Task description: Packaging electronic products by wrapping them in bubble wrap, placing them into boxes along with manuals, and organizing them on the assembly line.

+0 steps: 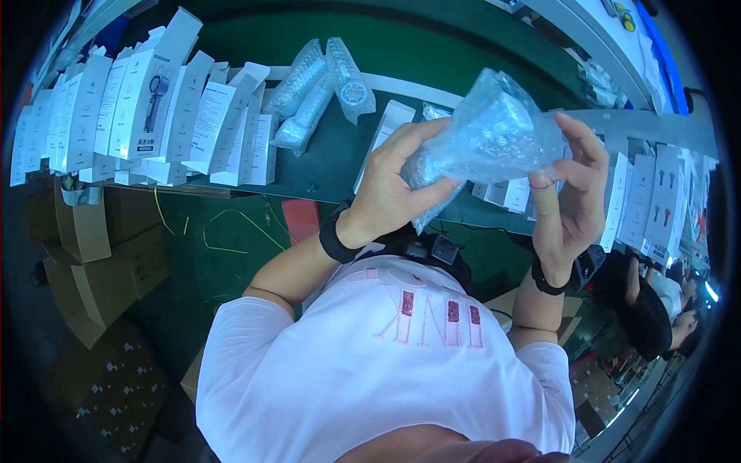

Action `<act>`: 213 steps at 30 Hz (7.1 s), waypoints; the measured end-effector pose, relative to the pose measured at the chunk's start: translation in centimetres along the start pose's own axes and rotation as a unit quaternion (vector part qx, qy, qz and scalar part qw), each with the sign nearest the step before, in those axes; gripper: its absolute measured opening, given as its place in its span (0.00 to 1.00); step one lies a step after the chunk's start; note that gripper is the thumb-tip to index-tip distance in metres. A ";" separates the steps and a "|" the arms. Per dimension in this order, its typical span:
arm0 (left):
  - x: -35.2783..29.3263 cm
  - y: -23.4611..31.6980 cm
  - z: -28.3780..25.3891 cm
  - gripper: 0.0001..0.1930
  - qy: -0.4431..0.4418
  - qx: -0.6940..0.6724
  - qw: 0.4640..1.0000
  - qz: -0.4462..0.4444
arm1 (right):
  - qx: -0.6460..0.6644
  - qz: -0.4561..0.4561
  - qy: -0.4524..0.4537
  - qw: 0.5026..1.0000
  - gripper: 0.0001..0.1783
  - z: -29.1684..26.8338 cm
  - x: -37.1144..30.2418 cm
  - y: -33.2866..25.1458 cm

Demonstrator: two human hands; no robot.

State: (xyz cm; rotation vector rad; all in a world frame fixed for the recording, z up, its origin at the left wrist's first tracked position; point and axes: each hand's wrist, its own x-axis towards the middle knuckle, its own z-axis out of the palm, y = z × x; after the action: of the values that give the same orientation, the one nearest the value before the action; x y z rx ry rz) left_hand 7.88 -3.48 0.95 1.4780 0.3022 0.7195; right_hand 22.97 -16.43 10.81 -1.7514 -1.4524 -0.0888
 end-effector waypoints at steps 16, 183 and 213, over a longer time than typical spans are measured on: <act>-1.6 -0.8 2.0 0.27 0.034 0.226 0.962 0.149 | 0.270 0.175 0.146 0.936 0.77 4.2 -4.6 0.7; -2.9 -4.4 -0.4 0.45 -0.100 -0.580 0.724 -0.359 | -0.044 0.056 0.045 0.996 0.14 3.5 -1.3 2.0; 4.2 -16.9 19.2 0.37 -0.119 0.280 0.941 -0.148 | 0.099 0.514 -0.119 0.844 0.28 -7.4 -16.9 8.1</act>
State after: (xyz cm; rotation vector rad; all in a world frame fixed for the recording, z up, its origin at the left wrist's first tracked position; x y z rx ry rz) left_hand 26.89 -15.08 -12.39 1.9816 0.5603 0.2071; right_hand 27.47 -33.99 2.13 -2.1787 -0.4695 0.8350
